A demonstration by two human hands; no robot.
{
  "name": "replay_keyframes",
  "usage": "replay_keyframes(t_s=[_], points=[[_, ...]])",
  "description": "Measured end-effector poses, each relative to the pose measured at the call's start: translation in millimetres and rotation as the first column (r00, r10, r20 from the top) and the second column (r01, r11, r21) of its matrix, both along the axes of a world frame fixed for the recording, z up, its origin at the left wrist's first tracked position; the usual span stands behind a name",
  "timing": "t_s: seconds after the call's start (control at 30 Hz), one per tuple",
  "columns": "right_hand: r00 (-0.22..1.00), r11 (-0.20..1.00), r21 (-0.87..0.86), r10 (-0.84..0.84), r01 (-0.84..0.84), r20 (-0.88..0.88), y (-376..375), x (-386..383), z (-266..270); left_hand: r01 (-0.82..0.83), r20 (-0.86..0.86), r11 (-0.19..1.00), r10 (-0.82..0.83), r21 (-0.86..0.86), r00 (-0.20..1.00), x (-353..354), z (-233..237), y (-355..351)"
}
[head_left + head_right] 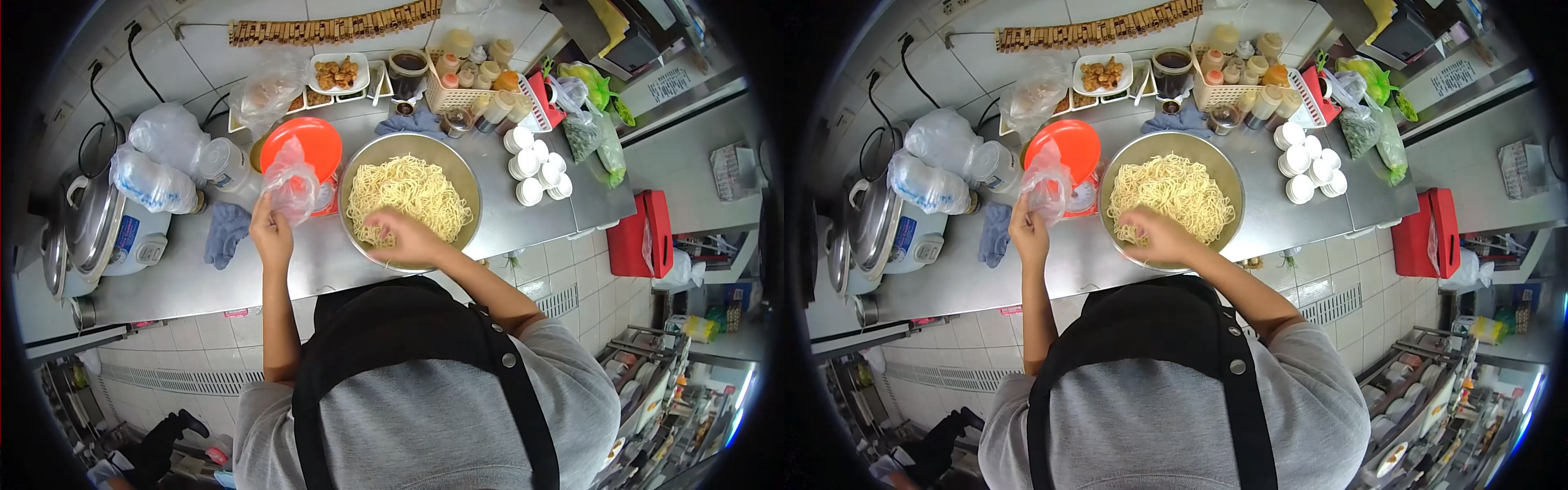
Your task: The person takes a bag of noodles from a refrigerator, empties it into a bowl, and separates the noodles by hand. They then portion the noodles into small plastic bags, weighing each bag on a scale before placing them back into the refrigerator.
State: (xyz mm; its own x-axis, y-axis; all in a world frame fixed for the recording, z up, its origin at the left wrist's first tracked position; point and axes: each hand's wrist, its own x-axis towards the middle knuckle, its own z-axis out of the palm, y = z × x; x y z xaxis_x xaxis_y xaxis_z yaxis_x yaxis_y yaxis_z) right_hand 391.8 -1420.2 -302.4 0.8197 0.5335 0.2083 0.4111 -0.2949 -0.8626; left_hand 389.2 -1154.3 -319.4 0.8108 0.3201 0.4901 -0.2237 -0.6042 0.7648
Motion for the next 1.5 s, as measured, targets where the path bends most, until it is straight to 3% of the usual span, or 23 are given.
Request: replay_keyframes(t_s=[0.03,0.07,0.13,0.17,0.23,0.3,0.37,0.4,0.43,0.57,0.63,0.77,0.8,0.87,0.93,1.03,1.17,1.23,1.3,1.33,1.4,1.43,1.5], points=[[0.962,0.976,-0.093,0.213,-0.199,0.171,-3.5,-6.1,-12.7,-0.008,-0.015,0.999,0.009,0.040,1.000,-5.4,-0.8,5.6],[0.961,0.974,-0.094,0.218,-0.205,0.169,-8.5,-9.7,-29.6,-0.014,0.015,0.999,0.013,0.029,1.000,-9.4,-4.9,8.3],[0.862,0.779,-0.413,0.505,-0.472,-0.033,-18.7,-13.5,-57.2,-0.042,0.012,0.999,0.042,0.017,0.999,-21.4,-6.9,11.6],[0.857,0.773,-0.414,0.513,-0.480,-0.035,-23.0,-10.7,-53.8,-0.066,0.011,0.998,0.066,0.006,0.998,-26.3,-7.8,13.4],[0.796,0.863,-0.106,0.400,-0.494,-0.454,-30.6,-0.2,-36.7,-0.110,-0.007,0.991,0.110,-0.078,0.994,-35.5,-20.9,26.4],[0.878,0.951,-0.048,0.260,-0.304,-0.401,-43.9,13.3,-26.9,-0.156,-0.035,0.975,0.153,-0.155,0.988,-44.5,-23.9,36.7],[0.984,0.947,-0.310,0.027,-0.081,-0.175,-56.7,32.5,-19.3,-0.213,-0.002,0.928,0.223,-0.307,0.975,-51.4,-21.1,45.1],[0.986,0.905,-0.404,-0.083,0.135,0.144,-52.1,32.0,-8.2,-0.236,-0.042,0.934,0.233,-0.268,0.972,-56.6,-22.2,54.5],[0.874,0.835,-0.413,-0.152,0.364,0.462,-45.0,32.1,4.9,-0.259,-0.055,0.929,0.254,-0.263,0.966,-59.4,-24.0,59.1],[0.912,0.917,-0.286,-0.160,0.280,0.378,5.2,21.1,15.8,-0.303,0.016,0.879,0.332,-0.368,0.943,-67.6,-21.3,70.9],[0.993,0.968,-0.223,0.117,-0.119,-0.019,41.7,3.6,9.1,-0.307,0.037,0.854,0.354,-0.420,0.935,-70.2,-20.1,71.8],[0.865,0.787,-0.360,0.469,-0.502,-0.179,103.1,-28.1,-58.6,-0.326,0.011,0.836,0.368,-0.440,0.930,-78.1,-11.9,65.7],[0.860,0.781,-0.359,0.477,-0.510,-0.183,113.2,-37.8,-76.8,-0.336,0.007,0.833,0.377,-0.441,0.926,-81.6,-13.5,65.3],[0.841,0.794,-0.421,0.527,-0.438,0.119,125.3,-53.3,-110.6,-0.350,0.021,0.851,0.388,-0.392,0.921,-88.9,-17.7,64.1],[0.800,0.721,-0.488,0.595,-0.492,0.072,127.8,-59.1,-141.7,-0.367,-0.006,0.841,0.398,-0.397,0.918,-99.0,-18.1,62.0],[0.750,0.602,-0.527,0.653,-0.600,-0.108,124.2,-52.9,-126.1,-0.393,-0.025,0.827,0.419,-0.402,0.908,-112.4,-17.6,61.4],[0.946,0.923,-0.239,0.321,-0.301,0.049,76.0,-26.1,-37.1,-0.442,-0.061,0.785,0.464,-0.434,0.884,-130.3,-20.0,65.8],[0.974,0.947,-0.314,0.129,-0.066,0.187,40.9,1.7,-28.3,-0.422,-0.043,0.782,0.455,-0.459,0.889,-131.7,-20.8,66.1],[0.935,0.745,-0.631,0.027,0.217,0.353,10.9,14.9,-0.6,-0.437,-0.079,0.753,0.462,-0.492,0.883,-129.0,-19.9,63.9],[0.934,0.743,-0.629,0.018,0.227,0.358,3.0,16.0,-5.2,-0.428,-0.074,0.757,0.454,-0.494,0.888,-125.0,-19.3,62.3],[0.840,0.527,-0.704,-0.037,0.476,0.541,-13.9,14.5,-32.0,-0.402,-0.074,0.762,0.427,-0.507,0.901,-116.4,-17.6,57.2],[0.838,0.521,-0.702,-0.048,0.485,0.543,-26.8,21.0,-49.4,-0.391,-0.072,0.767,0.415,-0.508,0.907,-112.1,-16.7,54.8],[0.929,0.679,-0.686,0.015,0.262,0.370,-46.2,46.5,-64.9,-0.338,-0.032,0.806,0.371,-0.486,0.928,-101.1,-14.9,50.5]])
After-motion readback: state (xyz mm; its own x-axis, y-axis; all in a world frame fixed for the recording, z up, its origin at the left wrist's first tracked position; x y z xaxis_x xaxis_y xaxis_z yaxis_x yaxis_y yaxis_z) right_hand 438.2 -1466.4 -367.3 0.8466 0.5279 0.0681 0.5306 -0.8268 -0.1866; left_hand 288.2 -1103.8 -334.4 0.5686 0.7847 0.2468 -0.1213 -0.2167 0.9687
